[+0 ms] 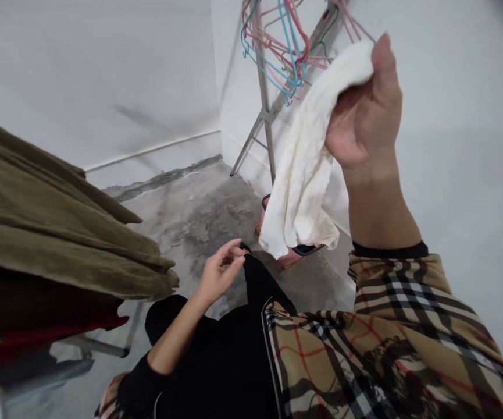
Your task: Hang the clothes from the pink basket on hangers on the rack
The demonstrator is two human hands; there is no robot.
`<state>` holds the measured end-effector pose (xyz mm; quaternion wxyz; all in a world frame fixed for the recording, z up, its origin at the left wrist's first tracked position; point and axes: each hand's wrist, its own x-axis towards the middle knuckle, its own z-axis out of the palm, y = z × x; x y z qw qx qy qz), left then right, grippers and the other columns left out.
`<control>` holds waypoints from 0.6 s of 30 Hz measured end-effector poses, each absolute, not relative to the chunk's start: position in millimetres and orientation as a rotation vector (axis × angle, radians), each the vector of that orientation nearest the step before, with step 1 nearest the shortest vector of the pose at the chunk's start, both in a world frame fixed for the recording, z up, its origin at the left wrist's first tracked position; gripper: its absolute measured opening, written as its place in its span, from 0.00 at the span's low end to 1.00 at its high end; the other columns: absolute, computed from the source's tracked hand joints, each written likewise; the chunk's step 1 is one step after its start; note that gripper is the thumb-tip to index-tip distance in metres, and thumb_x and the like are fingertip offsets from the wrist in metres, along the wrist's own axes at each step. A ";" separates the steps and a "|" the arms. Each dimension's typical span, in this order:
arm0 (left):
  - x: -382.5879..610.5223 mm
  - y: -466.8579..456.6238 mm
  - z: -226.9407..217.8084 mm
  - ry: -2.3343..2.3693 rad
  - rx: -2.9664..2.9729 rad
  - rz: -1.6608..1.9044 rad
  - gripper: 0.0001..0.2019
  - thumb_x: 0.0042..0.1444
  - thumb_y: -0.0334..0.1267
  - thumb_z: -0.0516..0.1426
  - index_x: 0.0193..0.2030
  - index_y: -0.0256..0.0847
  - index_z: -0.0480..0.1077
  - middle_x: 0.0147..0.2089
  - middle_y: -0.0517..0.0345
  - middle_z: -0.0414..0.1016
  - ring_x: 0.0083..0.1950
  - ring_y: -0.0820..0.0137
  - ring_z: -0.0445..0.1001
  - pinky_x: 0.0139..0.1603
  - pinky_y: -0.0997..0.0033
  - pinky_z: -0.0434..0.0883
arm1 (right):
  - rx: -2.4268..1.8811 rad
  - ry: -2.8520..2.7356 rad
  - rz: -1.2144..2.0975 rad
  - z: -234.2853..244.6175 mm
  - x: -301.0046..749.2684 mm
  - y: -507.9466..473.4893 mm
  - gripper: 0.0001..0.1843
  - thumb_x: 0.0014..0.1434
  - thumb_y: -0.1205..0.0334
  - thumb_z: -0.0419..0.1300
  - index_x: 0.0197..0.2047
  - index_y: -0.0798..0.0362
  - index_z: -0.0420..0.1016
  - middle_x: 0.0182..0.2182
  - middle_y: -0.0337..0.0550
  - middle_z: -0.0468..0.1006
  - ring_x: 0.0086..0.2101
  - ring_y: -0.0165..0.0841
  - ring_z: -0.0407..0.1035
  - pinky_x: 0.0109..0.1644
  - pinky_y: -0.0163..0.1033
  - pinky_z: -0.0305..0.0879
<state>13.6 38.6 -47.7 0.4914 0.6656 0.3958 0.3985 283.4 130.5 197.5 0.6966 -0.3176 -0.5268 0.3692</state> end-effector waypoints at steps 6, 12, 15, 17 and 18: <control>37.9 32.3 -43.1 0.980 1.937 1.165 0.49 0.43 0.54 0.68 0.69 0.39 0.55 0.70 0.35 0.54 0.71 0.45 0.55 0.67 0.44 0.59 | -0.593 -1.411 0.888 230.8 226.3 125.9 0.10 0.58 0.44 0.58 0.34 0.40 0.69 0.43 0.26 0.78 0.68 0.31 0.47 0.68 0.32 0.57; 15.4 55.8 -24.7 1.243 1.650 1.626 0.27 0.57 0.54 0.59 0.58 0.40 0.68 0.66 0.40 0.61 0.70 0.53 0.57 0.69 0.49 0.56 | -0.601 -1.392 0.999 225.1 181.9 100.6 0.15 0.65 0.47 0.51 0.35 0.44 0.72 0.44 0.29 0.77 0.65 0.34 0.55 0.62 0.36 0.64; -5.5 63.7 -4.2 1.162 1.495 1.656 0.19 0.63 0.52 0.53 0.46 0.39 0.75 0.53 0.45 0.75 0.57 0.61 0.72 0.61 0.59 0.67 | -0.642 -1.364 1.012 209.1 175.4 107.7 0.19 0.67 0.47 0.45 0.38 0.46 0.73 0.44 0.29 0.76 0.62 0.36 0.62 0.56 0.42 0.66; -19.4 69.1 7.4 1.143 1.426 1.680 0.19 0.62 0.52 0.54 0.44 0.38 0.76 0.45 0.49 0.79 0.49 0.64 0.76 0.53 0.64 0.71 | -0.666 -1.342 1.008 193.0 180.9 125.1 0.16 0.64 0.43 0.52 0.39 0.44 0.72 0.45 0.30 0.77 0.59 0.37 0.65 0.54 0.43 0.68; -25.8 72.3 12.1 1.155 1.400 1.707 0.19 0.62 0.53 0.54 0.43 0.38 0.76 0.42 0.51 0.79 0.45 0.65 0.77 0.50 0.66 0.71 | -0.679 -1.326 1.015 183.7 185.7 136.0 0.16 0.61 0.42 0.55 0.40 0.44 0.71 0.45 0.31 0.77 0.58 0.37 0.66 0.54 0.44 0.69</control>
